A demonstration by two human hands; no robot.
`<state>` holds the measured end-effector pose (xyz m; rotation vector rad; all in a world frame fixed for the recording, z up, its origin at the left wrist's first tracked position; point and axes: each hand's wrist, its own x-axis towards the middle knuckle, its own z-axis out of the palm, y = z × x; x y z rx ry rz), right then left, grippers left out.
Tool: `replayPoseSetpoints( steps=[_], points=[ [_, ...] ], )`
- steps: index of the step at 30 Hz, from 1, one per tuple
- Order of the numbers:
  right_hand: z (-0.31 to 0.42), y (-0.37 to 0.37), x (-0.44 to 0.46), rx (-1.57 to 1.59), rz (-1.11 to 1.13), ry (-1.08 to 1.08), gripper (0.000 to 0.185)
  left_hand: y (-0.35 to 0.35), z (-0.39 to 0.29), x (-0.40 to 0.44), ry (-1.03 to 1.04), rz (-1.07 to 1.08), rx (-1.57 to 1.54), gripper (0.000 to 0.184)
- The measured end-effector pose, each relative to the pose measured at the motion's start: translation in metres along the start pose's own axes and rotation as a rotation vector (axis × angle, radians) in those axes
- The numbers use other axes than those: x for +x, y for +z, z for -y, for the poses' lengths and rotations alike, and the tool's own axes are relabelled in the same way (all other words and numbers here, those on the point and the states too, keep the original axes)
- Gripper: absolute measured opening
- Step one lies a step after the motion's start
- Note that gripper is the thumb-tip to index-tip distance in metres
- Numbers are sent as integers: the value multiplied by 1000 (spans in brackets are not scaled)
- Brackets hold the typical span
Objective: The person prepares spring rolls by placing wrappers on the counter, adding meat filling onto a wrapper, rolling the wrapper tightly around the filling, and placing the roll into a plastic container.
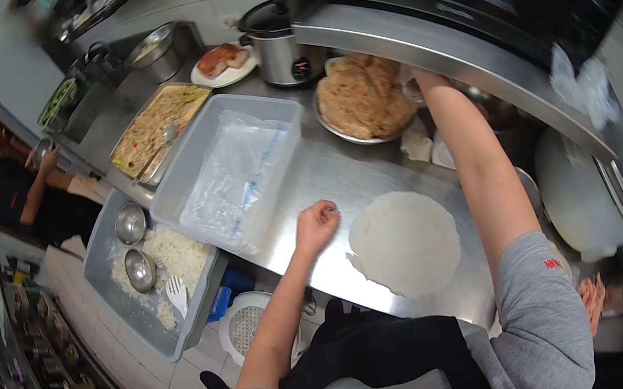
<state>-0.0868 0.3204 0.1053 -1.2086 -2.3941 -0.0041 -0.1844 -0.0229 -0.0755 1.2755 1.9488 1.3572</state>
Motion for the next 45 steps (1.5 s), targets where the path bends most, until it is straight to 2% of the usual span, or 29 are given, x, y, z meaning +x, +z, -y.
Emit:
replayPoseSetpoints(
  steps=[9, 24, 30, 33, 34, 38, 45],
  points=[
    [-17, 45, 26, -140, 100, 101, 54, -8, -2, 4, 50, 57, -47, 13],
    [-19, 44, 26, -106, 44, 105, 54, -10, -4, 4, 94, 47, -28, 9],
    [-28, 5, 14, -23, -40, 49, 53, -8, -3, 3, 89, 40, -45, 8],
    [-63, -34, -16, -4, -102, 25, 53, -7, -5, 3, 80, 30, -11, 8],
    [-79, -49, -29, -12, -114, 25, 53, -2, 3, 4, 183, -44, 18, 9],
    [-134, -94, -73, -67, -117, 60, 53, -13, 6, -1, 161, -37, 32, 11],
    [-155, -110, -112, -124, -159, 143, 53, 4, 14, 2, 195, -47, 105, 11]
  ],
)
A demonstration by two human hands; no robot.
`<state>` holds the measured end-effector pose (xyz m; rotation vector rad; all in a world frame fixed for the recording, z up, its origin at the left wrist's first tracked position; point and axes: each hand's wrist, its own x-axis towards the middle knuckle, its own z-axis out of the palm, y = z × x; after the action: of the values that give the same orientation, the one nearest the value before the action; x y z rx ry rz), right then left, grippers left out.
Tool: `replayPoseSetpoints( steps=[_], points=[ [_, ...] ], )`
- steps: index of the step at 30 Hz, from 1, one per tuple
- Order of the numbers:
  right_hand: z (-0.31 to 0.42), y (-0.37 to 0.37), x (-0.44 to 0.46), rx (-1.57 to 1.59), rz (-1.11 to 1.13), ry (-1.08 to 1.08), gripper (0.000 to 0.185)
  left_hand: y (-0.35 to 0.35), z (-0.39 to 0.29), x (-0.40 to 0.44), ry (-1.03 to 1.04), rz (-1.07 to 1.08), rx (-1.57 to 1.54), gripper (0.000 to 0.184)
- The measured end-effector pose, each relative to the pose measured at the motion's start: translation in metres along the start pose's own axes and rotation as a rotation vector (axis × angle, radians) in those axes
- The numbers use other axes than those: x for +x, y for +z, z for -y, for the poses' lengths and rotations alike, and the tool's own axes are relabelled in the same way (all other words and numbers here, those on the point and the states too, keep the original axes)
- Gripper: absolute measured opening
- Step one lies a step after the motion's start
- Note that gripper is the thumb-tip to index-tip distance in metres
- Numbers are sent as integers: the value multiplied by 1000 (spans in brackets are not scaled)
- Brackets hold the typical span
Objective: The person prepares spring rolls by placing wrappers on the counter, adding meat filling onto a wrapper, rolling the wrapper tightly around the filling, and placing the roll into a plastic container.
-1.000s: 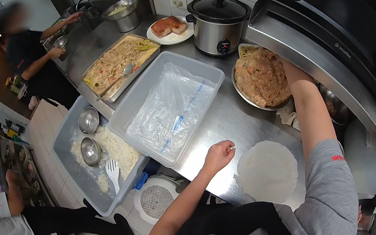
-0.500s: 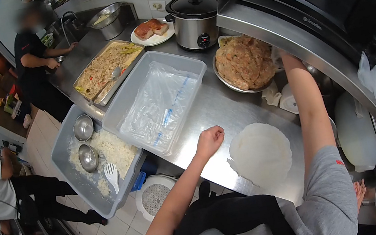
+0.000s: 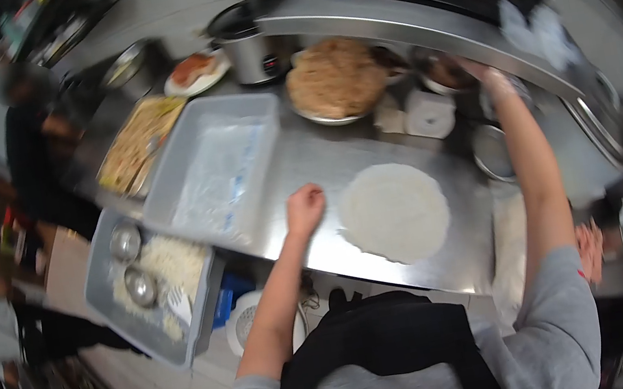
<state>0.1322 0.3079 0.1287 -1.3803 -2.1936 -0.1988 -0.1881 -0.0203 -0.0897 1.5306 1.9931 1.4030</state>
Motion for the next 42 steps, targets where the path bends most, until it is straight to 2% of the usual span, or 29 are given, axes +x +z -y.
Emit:
replayPoseSetpoints(
  steps=[4, 7, 9, 11, 13, 15, 17, 21, 25, 28, 30, 33, 35, 36, 37, 40, 42],
  points=[
    [3, -14, -10, 23, -14, 41, 52, -5, -11, 0, -70, 51, -16, 12],
    [1, -22, -16, 38, -26, 49, 52, -3, -7, 3, -195, 80, -203, 13],
    [-1, -26, -19, 49, -29, 49, 52, 1, 2, 11, -201, 50, -277, 13],
    [-3, -27, -21, 62, -30, 48, 52, 4, -8, 26, -197, 39, -318, 11],
    [-5, -28, -21, 67, -31, 46, 52, 13, -49, 46, -165, 8, -404, 11],
    [-4, -28, -18, 79, -33, 41, 52, 29, -88, 73, -116, 74, -496, 17],
    [-4, -27, -16, 92, -38, 28, 52, 44, -138, 99, -152, 176, -496, 23],
    [-3, -23, -14, 117, -38, 2, 52, 88, -202, 156, -253, 312, -693, 46],
    [-2, -11, -13, 150, -44, -33, 51, 124, -227, 185, -438, 198, -764, 60],
    [11, 8, -11, 191, -65, -83, 51, 143, -220, 200, -452, 343, -907, 58],
    [30, 21, -12, 204, -19, -69, 51, 151, -220, 202, -340, 359, -866, 62],
    [66, 13, -19, 166, 269, 31, 32, 158, -225, 187, -93, 266, -718, 65],
    [61, 14, -38, 6, 177, -254, 28, 177, -185, 210, 329, -52, -416, 63],
    [60, 12, -44, -82, 127, -401, 27, 172, -188, 210, 299, -31, -452, 61],
    [62, 13, -53, -102, -100, -304, 28, 168, -192, 210, 268, -12, -487, 59],
    [65, 6, -59, -2, -1, -90, 30, 159, -207, 206, 177, 48, -586, 57],
    [61, 17, -50, 127, 213, 89, 30, 167, -208, 205, 105, 85, -635, 54]
  ],
)
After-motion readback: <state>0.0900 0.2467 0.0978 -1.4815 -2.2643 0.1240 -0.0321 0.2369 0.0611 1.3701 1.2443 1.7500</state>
